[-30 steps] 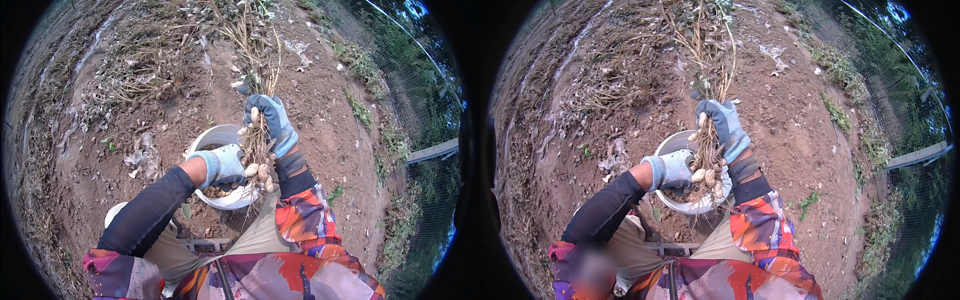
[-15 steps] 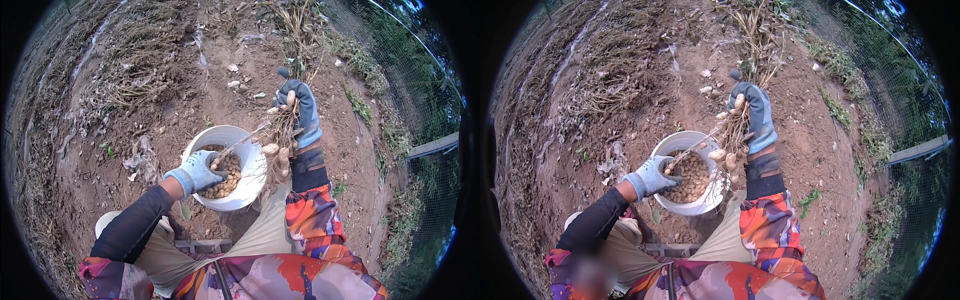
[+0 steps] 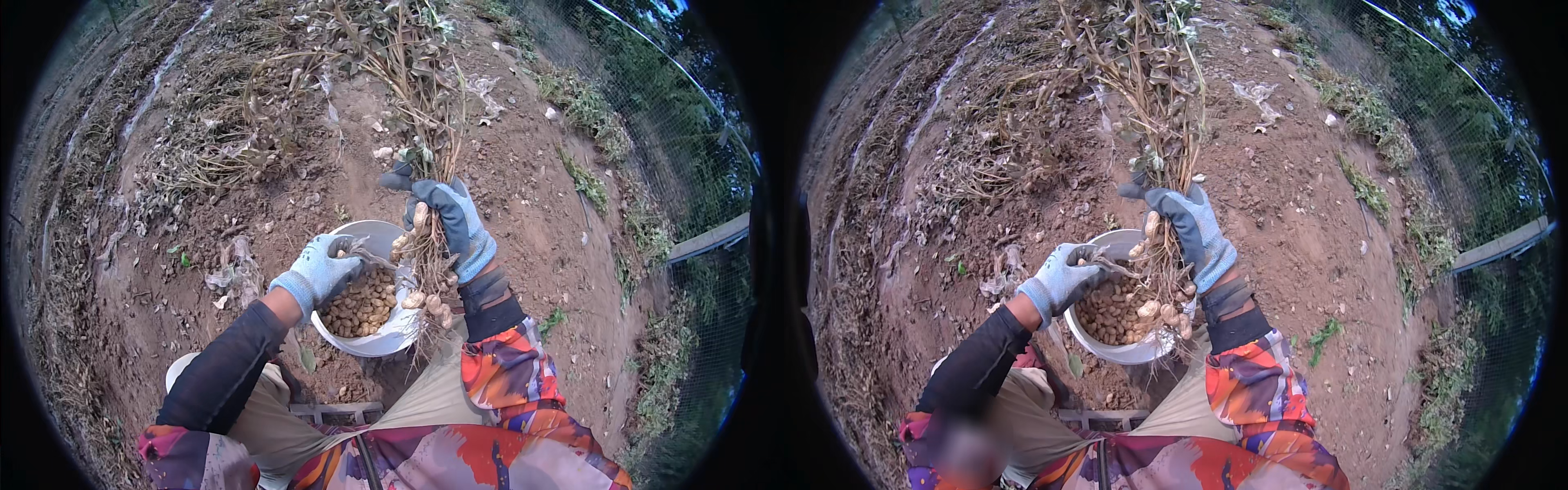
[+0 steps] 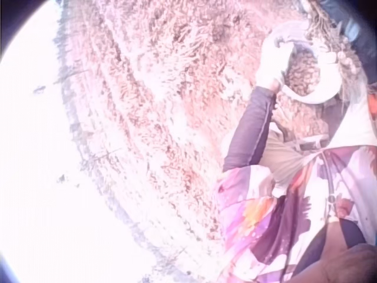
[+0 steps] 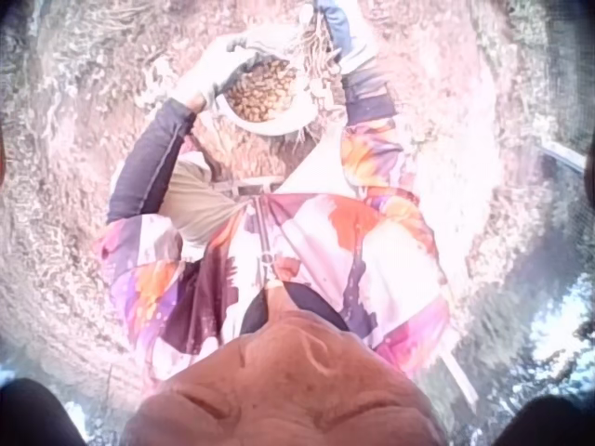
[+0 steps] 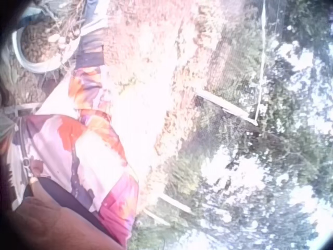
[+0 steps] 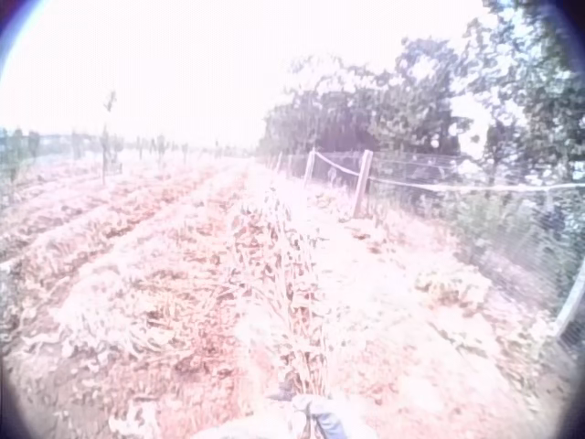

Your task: The person kneels in a garden bed and pulls up peanut plants by hand, shaking off soil and detaching the peanut pods from the roots. The pods are collected into a white bucket placed between the legs.

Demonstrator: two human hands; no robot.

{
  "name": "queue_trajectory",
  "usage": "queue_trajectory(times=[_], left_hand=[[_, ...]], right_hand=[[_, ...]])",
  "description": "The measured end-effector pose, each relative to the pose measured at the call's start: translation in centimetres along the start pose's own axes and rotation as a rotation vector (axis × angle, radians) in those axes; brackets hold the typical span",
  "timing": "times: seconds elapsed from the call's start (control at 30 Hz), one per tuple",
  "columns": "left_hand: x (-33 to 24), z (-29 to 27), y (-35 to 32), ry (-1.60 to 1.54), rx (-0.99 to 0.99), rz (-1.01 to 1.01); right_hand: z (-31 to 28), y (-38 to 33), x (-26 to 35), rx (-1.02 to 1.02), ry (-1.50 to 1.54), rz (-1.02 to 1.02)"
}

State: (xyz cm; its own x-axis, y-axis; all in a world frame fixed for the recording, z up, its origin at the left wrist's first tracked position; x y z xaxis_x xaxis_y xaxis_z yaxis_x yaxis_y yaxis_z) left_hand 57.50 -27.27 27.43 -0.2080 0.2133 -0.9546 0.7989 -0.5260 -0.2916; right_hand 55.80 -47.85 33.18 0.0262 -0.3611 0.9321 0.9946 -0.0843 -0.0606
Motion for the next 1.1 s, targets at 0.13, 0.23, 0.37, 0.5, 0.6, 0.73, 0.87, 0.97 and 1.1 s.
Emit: queue_trajectory(times=[0.13, 0.23, 0.37, 0.5, 0.6, 0.73, 0.87, 0.97, 1.1], left_hand=[[-0.3, -0.3, 0.7, -0.119, -0.007, -0.037], [-2.3, 0.2, 0.3, 0.117, 0.009, 0.050], [-3.9, 0.6, -0.3, 0.026, -0.013, 0.025], [-2.6, 0.2, 0.6, 0.129, -0.057, 0.004], [-3.2, 1.7, 0.0, -0.186, -0.090, 0.068], [-3.0, 1.0, 0.7, 0.285, -0.037, 0.020], [-3.0, 1.1, 0.7, 0.170, 0.045, 0.056], [-2.3, -0.1, 0.4, 0.104, 0.102, 0.169], [-2.9, -0.6, -0.4, 0.024, 0.181, 0.140]], right_hand=[[1.3, -0.1, -0.3, 0.104, -0.066, 0.041], [1.9, -0.6, 0.3, 0.147, 0.037, 0.074], [1.9, -0.8, 0.1, 0.180, 0.048, 0.066], [2.8, -0.2, -0.8, 0.183, -0.011, 0.089], [3.0, -0.4, -1.5, 0.095, -0.101, 0.077], [2.8, -0.2, -2.2, 0.113, -0.121, 0.079], [2.3, -0.5, -2.2, 0.037, -0.045, -0.019], [1.9, -0.1, -1.4, 0.085, -0.004, -0.043], [-0.1, 0.5, -2.1, 0.039, 0.190, 0.027]])
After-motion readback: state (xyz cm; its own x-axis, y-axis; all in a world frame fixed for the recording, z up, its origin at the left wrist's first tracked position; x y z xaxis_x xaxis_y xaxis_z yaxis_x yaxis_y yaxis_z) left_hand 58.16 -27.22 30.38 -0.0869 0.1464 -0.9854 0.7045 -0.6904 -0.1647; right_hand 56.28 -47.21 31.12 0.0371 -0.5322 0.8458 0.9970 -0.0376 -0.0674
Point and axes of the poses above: each hand's wrist, its own y-axis towards the middle knuckle, its own z-axis out of the palm, x = y × z, the point moved 1 cm from there along y, towards the middle knuckle, and after that the axes turned 7 degrees about -x, right-handed, at the moved point
